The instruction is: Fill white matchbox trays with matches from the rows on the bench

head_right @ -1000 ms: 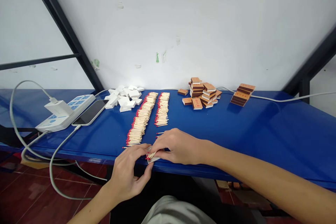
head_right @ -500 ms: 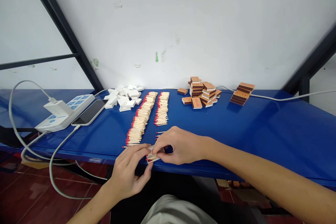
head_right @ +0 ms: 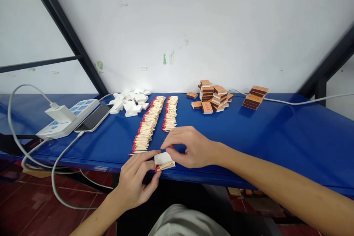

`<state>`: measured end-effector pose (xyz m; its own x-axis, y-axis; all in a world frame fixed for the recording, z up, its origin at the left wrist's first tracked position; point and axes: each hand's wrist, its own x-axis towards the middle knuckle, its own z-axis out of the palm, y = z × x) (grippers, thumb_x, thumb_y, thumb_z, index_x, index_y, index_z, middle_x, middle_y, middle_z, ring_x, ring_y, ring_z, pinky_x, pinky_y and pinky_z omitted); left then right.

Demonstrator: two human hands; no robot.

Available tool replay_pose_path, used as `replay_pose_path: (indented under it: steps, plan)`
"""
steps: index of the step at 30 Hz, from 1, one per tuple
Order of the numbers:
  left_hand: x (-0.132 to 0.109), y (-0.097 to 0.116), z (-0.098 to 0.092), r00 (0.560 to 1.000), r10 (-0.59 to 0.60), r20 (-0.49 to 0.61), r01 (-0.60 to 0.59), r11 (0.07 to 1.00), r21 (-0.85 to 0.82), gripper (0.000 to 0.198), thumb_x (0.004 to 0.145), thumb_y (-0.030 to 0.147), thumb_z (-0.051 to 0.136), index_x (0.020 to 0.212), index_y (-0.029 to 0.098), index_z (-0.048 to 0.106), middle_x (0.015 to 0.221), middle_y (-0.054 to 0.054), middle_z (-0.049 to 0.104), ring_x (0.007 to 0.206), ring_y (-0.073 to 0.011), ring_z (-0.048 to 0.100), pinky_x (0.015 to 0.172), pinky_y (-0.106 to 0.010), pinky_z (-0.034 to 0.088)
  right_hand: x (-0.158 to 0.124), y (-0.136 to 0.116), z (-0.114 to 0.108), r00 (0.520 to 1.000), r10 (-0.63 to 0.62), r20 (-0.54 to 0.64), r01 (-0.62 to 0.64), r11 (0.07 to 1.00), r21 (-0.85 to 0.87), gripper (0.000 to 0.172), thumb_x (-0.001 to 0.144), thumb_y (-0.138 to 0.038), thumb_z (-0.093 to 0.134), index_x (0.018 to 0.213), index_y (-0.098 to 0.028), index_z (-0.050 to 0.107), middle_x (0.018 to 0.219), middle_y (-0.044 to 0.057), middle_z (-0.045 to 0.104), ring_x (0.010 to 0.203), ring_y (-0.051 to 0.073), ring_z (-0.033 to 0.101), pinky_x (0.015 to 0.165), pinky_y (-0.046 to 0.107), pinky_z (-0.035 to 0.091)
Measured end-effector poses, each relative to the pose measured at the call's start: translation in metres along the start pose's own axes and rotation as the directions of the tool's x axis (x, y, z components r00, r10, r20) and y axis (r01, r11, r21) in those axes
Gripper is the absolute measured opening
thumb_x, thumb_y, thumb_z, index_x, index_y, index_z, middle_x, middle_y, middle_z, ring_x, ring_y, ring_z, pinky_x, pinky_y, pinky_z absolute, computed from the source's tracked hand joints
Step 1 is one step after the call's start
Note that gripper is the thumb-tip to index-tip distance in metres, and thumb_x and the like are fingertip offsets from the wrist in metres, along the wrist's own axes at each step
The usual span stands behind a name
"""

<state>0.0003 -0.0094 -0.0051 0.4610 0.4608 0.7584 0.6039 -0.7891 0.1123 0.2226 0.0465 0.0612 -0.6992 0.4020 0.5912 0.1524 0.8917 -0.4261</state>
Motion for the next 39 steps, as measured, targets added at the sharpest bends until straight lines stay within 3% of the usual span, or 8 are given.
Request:
replay_pose_path:
  steps: [3, 7, 12, 16, 20, 27, 35, 39]
  plan:
    - [0.000, 0.000, -0.002, 1.000, 0.016, 0.020, -0.016, 1.000, 0.005, 0.007, 0.090, 0.016, 0.058, 0.095, 0.019, 0.056, 0.114, -0.012, 0.070, 0.091, -0.0223, 0.068, 0.076, -0.036, 0.052, -0.001, 0.009, 0.001, 1.000, 0.026, -0.016, -0.028, 0.990, -0.140, 0.019, 0.090, -0.015, 0.051, 0.094, -0.018, 0.069, 0.081, 0.006, 0.072, 0.072, 0.016, 0.064, 0.068, 0.029, 0.047]
    - [0.001, 0.000, -0.003, 0.998, 0.045, 0.045, -0.046, 0.999, 0.018, 0.004, 0.094, 0.018, 0.056, 0.097, 0.020, 0.056, 0.116, -0.011, 0.069, 0.094, -0.0227, 0.066, 0.078, -0.037, 0.051, 0.000, 0.017, 0.000, 0.976, 0.217, 0.035, -0.188, 0.906, -0.379, 0.018, 0.087, -0.019, 0.054, 0.091, -0.016, 0.072, 0.061, 0.001, 0.063, 0.058, 0.014, 0.052, 0.074, 0.034, 0.037]
    - [0.003, -0.001, -0.003, 0.997, 0.061, 0.047, -0.064, 0.996, 0.060, 0.008, 0.096, 0.018, 0.052, 0.097, 0.021, 0.059, 0.110, -0.010, 0.070, 0.090, -0.0216, 0.065, 0.074, -0.035, 0.051, -0.001, 0.022, -0.006, 0.918, 0.383, 0.101, -0.309, 0.852, -0.422, 0.022, 0.086, -0.028, 0.059, 0.099, -0.016, 0.073, 0.053, -0.002, 0.057, 0.056, 0.015, 0.050, 0.068, 0.030, 0.036]
    - [0.004, 0.000, -0.003, 0.997, 0.061, 0.046, -0.064, 0.995, 0.077, 0.008, 0.097, 0.019, 0.052, 0.098, 0.021, 0.060, 0.111, -0.009, 0.070, 0.091, -0.0216, 0.065, 0.077, -0.036, 0.052, 0.000, 0.023, -0.006, 0.913, 0.373, 0.166, -0.291, 0.880, -0.376, 0.025, 0.085, -0.027, 0.061, 0.104, -0.015, 0.074, 0.065, 0.001, 0.065, 0.057, 0.013, 0.055, 0.063, 0.026, 0.038]
    - [0.002, -0.001, -0.002, 0.997, 0.051, 0.062, -0.055, 0.996, 0.064, 0.009, 0.096, 0.021, 0.054, 0.104, 0.019, 0.059, 0.113, -0.010, 0.070, 0.094, -0.0228, 0.066, 0.079, -0.037, 0.051, 0.000, 0.026, -0.006, 0.916, 0.344, 0.208, -0.247, 0.889, -0.385, 0.019, 0.088, -0.024, 0.061, 0.097, -0.018, 0.077, 0.076, 0.003, 0.068, 0.065, 0.014, 0.058, 0.062, 0.026, 0.037]
    - [0.000, -0.002, 0.001, 0.998, 0.036, 0.054, -0.037, 0.999, 0.026, 0.025, 0.091, 0.015, 0.056, 0.116, 0.015, 0.058, 0.117, -0.013, 0.068, 0.100, -0.0238, 0.065, 0.083, -0.036, 0.050, 0.000, 0.031, -0.011, 0.867, 0.412, 0.282, -0.331, 0.897, -0.294, 0.014, 0.092, -0.023, 0.058, 0.091, -0.018, 0.071, 0.080, 0.002, 0.066, 0.069, 0.013, 0.056, 0.063, 0.024, 0.037]
    - [-0.001, -0.001, 0.002, 0.999, 0.030, 0.037, -0.032, 0.999, 0.042, 0.027, 0.088, 0.014, 0.057, 0.115, 0.014, 0.061, 0.113, -0.014, 0.064, 0.099, -0.0245, 0.062, 0.081, -0.036, 0.050, -0.002, 0.022, -0.012, 0.838, 0.422, 0.347, -0.252, 0.862, -0.440, 0.012, 0.098, -0.023, 0.047, 0.098, -0.018, 0.058, 0.094, 0.004, 0.067, 0.074, 0.017, 0.057, 0.066, 0.028, 0.035]
    - [-0.003, -0.001, 0.002, 1.000, 0.020, 0.017, -0.021, 0.998, 0.051, 0.033, 0.087, 0.014, 0.058, 0.120, 0.013, 0.062, 0.112, -0.015, 0.061, 0.098, -0.0248, 0.061, 0.081, -0.036, 0.051, -0.002, 0.024, -0.010, 0.850, 0.404, 0.340, -0.214, 0.852, -0.478, 0.015, 0.101, -0.026, 0.043, 0.098, -0.018, 0.056, 0.094, 0.004, 0.067, 0.070, 0.016, 0.057, 0.063, 0.028, 0.032]
